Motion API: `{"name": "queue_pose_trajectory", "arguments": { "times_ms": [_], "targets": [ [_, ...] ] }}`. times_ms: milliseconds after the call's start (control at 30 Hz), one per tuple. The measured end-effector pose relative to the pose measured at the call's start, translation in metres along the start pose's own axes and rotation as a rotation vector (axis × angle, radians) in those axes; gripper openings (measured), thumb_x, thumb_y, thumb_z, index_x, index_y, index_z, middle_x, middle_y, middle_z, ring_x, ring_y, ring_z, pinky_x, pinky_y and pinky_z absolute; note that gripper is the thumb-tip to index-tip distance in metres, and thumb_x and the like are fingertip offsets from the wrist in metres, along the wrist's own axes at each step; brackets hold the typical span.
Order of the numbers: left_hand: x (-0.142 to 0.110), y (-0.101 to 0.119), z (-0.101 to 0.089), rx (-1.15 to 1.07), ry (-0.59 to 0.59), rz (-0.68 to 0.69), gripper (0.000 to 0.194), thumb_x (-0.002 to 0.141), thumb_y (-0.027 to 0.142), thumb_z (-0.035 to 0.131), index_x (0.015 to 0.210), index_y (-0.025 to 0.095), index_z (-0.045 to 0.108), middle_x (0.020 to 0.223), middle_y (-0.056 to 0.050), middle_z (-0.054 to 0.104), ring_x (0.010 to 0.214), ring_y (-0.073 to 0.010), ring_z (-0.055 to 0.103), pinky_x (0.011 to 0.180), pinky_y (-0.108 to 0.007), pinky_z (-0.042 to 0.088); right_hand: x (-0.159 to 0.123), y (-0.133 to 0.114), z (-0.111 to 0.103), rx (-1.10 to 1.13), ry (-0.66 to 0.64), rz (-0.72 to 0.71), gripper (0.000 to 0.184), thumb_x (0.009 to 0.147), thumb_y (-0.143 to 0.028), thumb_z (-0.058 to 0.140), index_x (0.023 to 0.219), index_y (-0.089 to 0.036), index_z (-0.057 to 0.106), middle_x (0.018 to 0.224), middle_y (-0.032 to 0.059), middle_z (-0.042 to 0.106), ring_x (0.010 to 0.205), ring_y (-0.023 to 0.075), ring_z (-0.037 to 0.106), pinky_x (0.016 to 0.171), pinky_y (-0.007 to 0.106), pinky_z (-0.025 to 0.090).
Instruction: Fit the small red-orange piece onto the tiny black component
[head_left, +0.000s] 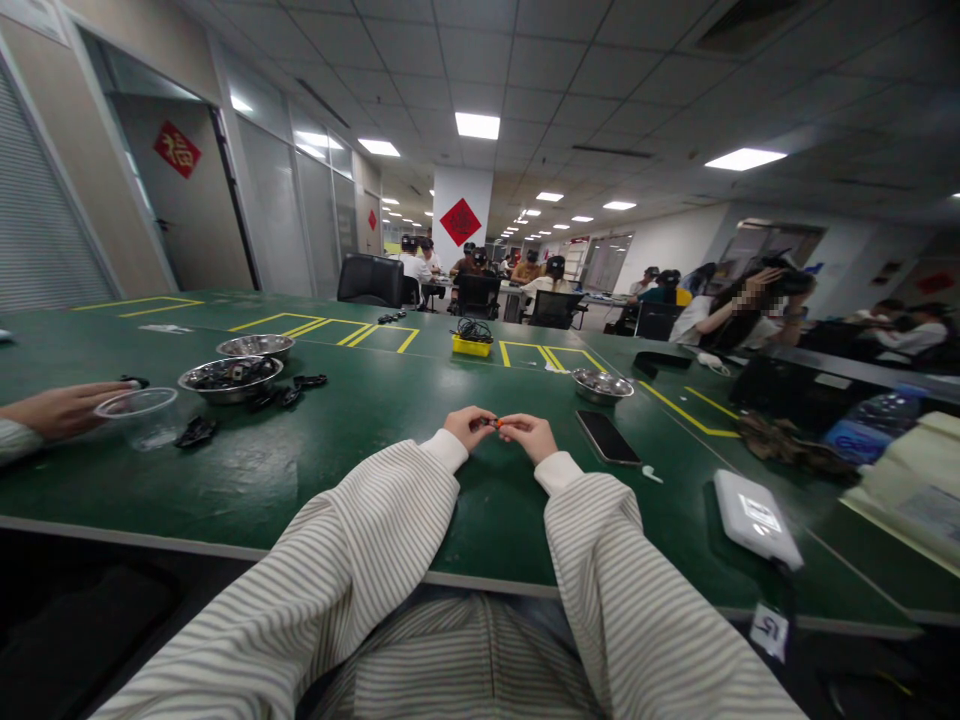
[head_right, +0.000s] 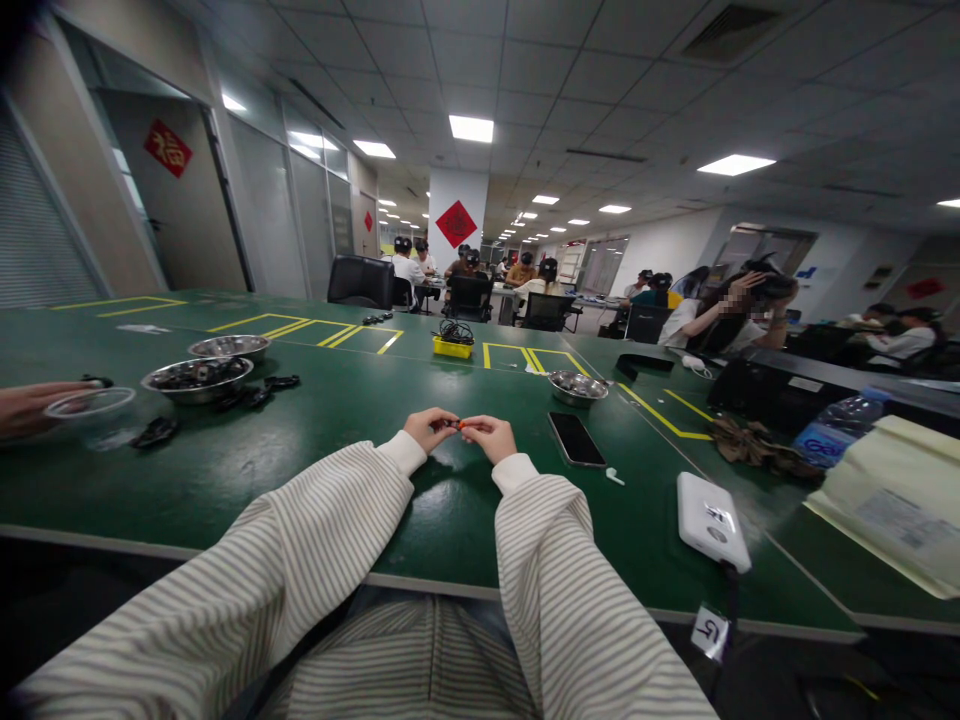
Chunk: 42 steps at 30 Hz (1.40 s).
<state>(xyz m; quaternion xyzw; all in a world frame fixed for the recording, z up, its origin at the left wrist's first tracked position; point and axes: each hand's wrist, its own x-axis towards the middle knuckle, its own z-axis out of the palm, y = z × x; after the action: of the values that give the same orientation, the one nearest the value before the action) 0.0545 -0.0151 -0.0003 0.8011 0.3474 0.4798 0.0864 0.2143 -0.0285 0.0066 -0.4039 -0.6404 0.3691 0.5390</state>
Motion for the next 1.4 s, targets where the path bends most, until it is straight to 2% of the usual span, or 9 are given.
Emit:
{"name": "queue_pose_trajectory", "arguments": {
  "times_ms": [267, 367, 500, 633, 767, 967, 1067, 1200, 1400],
  "targets": [
    [0.000, 0.000, -0.001, 0.011, -0.009, 0.010, 0.016, 0.067, 0.019, 0.058, 0.081, 0.013, 0.061, 0.070, -0.002, 0.061, 0.054, -0.0057, 0.050, 0.057, -0.018, 0.045, -0.002, -0.002, 0.003, -0.009, 0.012, 0.003, 0.026, 0.052, -0.032, 0.067, 0.069, -0.012, 0.067, 0.058, 0.0062, 0.065, 0.052, 0.0159, 0.060, 0.054, 0.029, 0.049],
    [-0.001, 0.000, -0.003, 0.028, -0.040, 0.012, 0.022, 0.068, 0.019, 0.057, 0.089, 0.014, 0.060, 0.072, -0.001, 0.061, 0.056, -0.0058, 0.051, 0.058, -0.018, 0.045, -0.002, -0.001, 0.003, -0.042, 0.022, 0.003, 0.026, 0.052, -0.032, 0.067, 0.069, -0.012, 0.066, 0.059, 0.0066, 0.065, 0.054, 0.0167, 0.060, 0.051, 0.028, 0.048],
    [-0.001, 0.004, -0.004, 0.094, -0.133, 0.018, 0.024, 0.070, 0.022, 0.055, 0.094, 0.019, 0.060, 0.077, 0.000, 0.061, 0.060, -0.0055, 0.053, 0.062, -0.017, 0.045, -0.002, 0.001, 0.001, -0.090, 0.012, 0.020, 0.023, 0.054, -0.031, 0.065, 0.067, -0.012, 0.066, 0.056, 0.0061, 0.064, 0.054, 0.0170, 0.060, 0.045, 0.025, 0.046],
    [0.005, 0.003, -0.009, 0.322, -0.261, -0.081, 0.021, 0.077, 0.027, 0.047, 0.094, 0.025, 0.060, 0.087, 0.001, 0.058, 0.073, -0.0063, 0.054, 0.072, -0.016, 0.042, -0.002, -0.001, 0.000, -0.115, -0.046, 0.039, 0.024, 0.059, -0.030, 0.061, 0.074, -0.012, 0.067, 0.062, 0.0069, 0.066, 0.055, 0.0148, 0.059, 0.044, 0.022, 0.044],
    [0.014, -0.019, -0.038, 0.495, -0.235, -0.287, 0.023, 0.078, 0.023, 0.044, 0.093, 0.025, 0.061, 0.092, -0.004, 0.054, 0.082, -0.0137, 0.054, 0.074, -0.023, 0.041, -0.003, 0.000, 0.000, -0.124, -0.093, 0.061, 0.030, 0.063, -0.027, 0.056, 0.088, -0.013, 0.064, 0.072, 0.0068, 0.066, 0.052, 0.0108, 0.057, 0.042, 0.020, 0.042],
    [0.002, -0.067, -0.114, 0.764, -0.133, -0.787, 0.021, 0.072, 0.014, 0.046, 0.085, 0.013, 0.062, 0.093, -0.016, 0.050, 0.088, -0.0280, 0.051, 0.069, -0.038, 0.040, -0.001, 0.004, -0.002, -0.137, -0.086, 0.098, 0.029, 0.063, -0.020, 0.053, 0.089, -0.011, 0.062, 0.065, 0.0055, 0.065, 0.046, 0.0082, 0.055, 0.039, 0.017, 0.040],
    [-0.006, -0.075, -0.131, 0.840, -0.084, -0.909, 0.022, 0.074, 0.015, 0.043, 0.085, 0.011, 0.061, 0.096, -0.020, 0.049, 0.096, -0.0320, 0.045, 0.071, -0.044, 0.037, -0.001, 0.005, -0.002, -0.138, -0.088, 0.111, 0.027, 0.062, -0.018, 0.053, 0.087, -0.012, 0.062, 0.064, 0.0046, 0.065, 0.045, 0.0078, 0.054, 0.039, 0.017, 0.040],
    [-0.004, -0.066, -0.113, 0.822, -0.090, -0.794, 0.028, 0.077, 0.015, 0.036, 0.097, 0.013, 0.056, 0.101, -0.018, 0.048, 0.098, -0.0294, 0.043, 0.073, -0.041, 0.036, -0.001, 0.005, -0.001, -0.139, -0.088, 0.126, 0.025, 0.062, -0.015, 0.052, 0.084, -0.012, 0.062, 0.062, 0.0036, 0.064, 0.044, 0.0074, 0.054, 0.039, 0.017, 0.039],
    [0.008, -0.026, -0.030, 0.562, -0.277, -0.332, 0.023, 0.076, 0.025, 0.045, 0.093, 0.021, 0.061, 0.092, -0.006, 0.056, 0.087, -0.0161, 0.050, 0.077, -0.025, 0.038, -0.001, 0.005, -0.001, -0.145, -0.084, 0.149, 0.022, 0.062, -0.014, 0.052, 0.081, -0.012, 0.062, 0.058, 0.0024, 0.063, 0.041, 0.0069, 0.053, 0.037, 0.016, 0.038]
  ]
}}
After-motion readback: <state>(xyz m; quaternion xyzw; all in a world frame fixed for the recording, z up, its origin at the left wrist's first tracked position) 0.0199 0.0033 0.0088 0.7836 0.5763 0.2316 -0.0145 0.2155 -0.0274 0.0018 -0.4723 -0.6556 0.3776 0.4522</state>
